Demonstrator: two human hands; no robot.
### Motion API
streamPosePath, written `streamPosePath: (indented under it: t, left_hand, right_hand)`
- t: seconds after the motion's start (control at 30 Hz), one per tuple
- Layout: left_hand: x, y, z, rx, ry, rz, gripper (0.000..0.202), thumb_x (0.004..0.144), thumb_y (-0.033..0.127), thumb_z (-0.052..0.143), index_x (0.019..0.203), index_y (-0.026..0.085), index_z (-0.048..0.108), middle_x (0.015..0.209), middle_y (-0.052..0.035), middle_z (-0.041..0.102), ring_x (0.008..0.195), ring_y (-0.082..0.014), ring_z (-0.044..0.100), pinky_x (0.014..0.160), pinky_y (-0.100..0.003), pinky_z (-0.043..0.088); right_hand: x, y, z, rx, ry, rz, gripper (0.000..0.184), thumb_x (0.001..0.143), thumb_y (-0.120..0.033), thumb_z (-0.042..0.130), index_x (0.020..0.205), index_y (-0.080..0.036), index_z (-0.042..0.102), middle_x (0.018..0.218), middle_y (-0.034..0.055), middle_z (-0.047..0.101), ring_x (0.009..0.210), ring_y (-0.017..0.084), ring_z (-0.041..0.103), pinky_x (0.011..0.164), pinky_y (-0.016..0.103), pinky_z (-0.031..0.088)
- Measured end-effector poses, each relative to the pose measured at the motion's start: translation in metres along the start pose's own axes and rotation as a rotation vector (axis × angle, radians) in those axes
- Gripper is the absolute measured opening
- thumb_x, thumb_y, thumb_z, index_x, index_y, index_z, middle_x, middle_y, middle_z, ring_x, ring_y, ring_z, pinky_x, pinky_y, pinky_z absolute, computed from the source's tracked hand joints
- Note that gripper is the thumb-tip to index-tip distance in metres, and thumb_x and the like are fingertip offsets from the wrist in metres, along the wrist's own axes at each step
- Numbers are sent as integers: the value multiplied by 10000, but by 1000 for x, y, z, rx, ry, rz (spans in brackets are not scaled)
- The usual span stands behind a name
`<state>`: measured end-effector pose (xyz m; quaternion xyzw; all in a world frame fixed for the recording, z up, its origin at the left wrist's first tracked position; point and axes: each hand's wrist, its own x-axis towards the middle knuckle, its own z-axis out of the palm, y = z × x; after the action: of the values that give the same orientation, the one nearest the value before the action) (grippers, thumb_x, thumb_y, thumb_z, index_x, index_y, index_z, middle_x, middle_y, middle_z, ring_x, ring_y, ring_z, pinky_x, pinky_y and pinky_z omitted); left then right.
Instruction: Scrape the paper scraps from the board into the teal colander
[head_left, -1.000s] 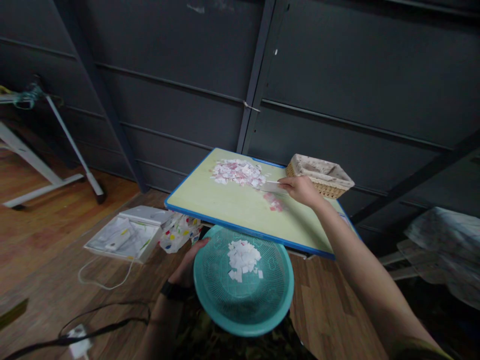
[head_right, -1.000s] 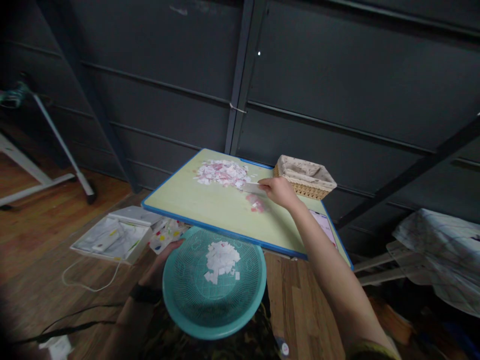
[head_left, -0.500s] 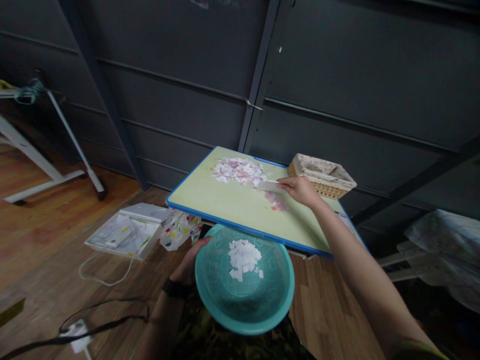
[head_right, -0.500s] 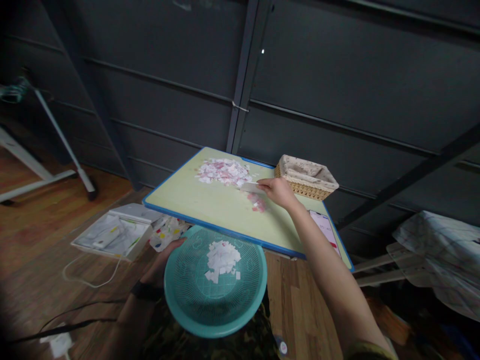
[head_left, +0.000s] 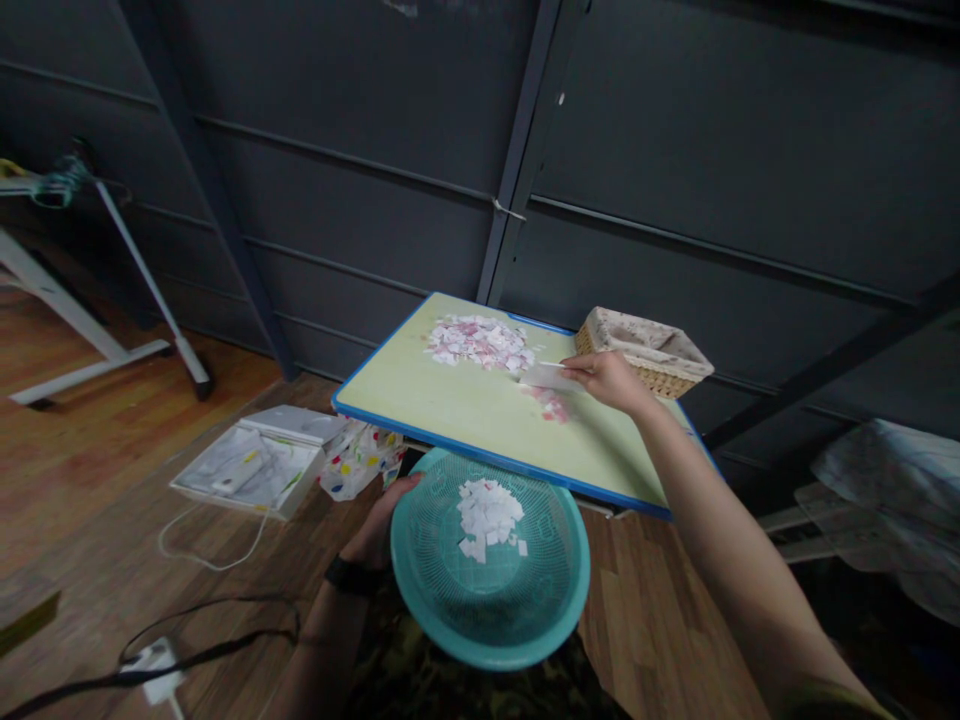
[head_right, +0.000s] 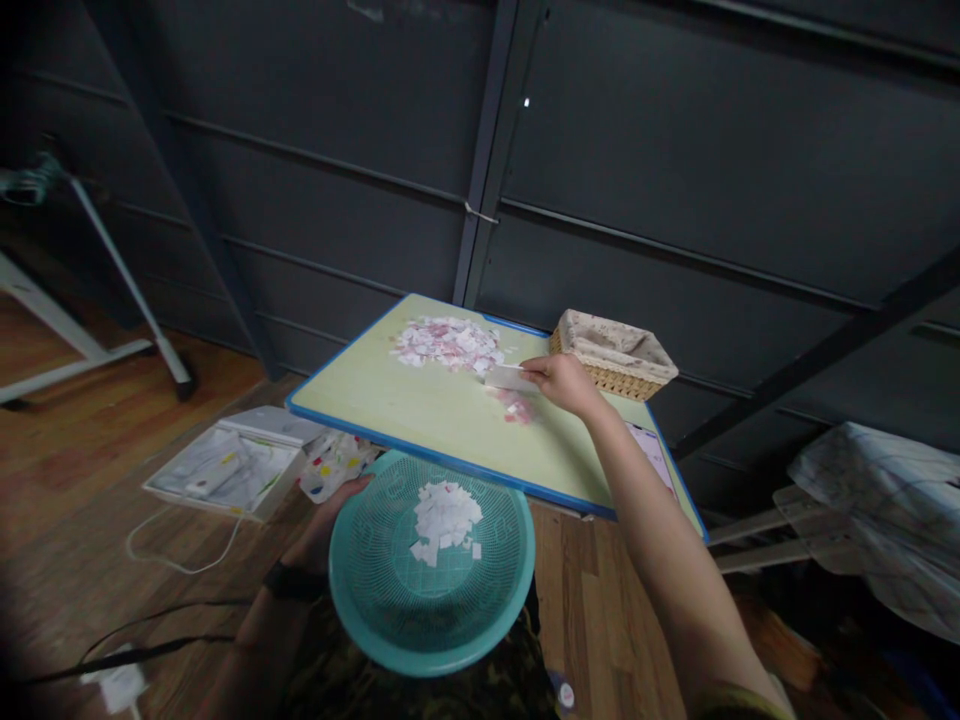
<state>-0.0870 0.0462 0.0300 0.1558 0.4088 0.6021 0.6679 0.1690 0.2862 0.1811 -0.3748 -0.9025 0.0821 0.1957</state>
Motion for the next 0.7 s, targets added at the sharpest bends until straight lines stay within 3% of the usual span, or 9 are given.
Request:
streamPosePath:
  t: [0.17,0.3,0.4,0.53,0.7]
  left_hand:
    - [-6,6,9,-19,25,26,226,639,359,785,631,188,637,575,22,638,517,-154,539,593,-305,450]
    - [-9,6,10,-18,39,31,236,643,380,778,639,193,634,605,20,655,535,-159,553,616,-308,460]
    - [-6,5,6,-4,45,28,240,625,382,787,649,192,642,606,19,664,582,-187,594,681,-332,483]
    - [-4,4,1,18,51,25,230,639,379,777,682,184,662,628,3,682,689,-225,643,746,-348,488]
    - [-4,5,2,36,48,46,203,661,341,747,609,201,611,582,25,624,671,-201,605,742,-338,471]
  right_hand:
    - [-3,8,-9,65,-2,46,243,812,-339,616,881,-191,796,900,84,778,807,291,713,746,384,531]
    - [-1,17,-10,69,107,78,266,818,-355,612,895,-176,793,914,93,776,815,289,708,760,384,526]
    - [1,19,-5,-16,175,128,272,834,-327,596,927,-162,791,939,109,773,845,297,710,767,380,519]
    - [0,14,2,-194,172,185,298,870,-296,559,997,-144,782,964,132,769,879,304,713,767,365,510]
    - [-2,3,6,-337,161,211,309,893,-288,532,1053,-173,769,983,123,769,912,305,715,769,349,509]
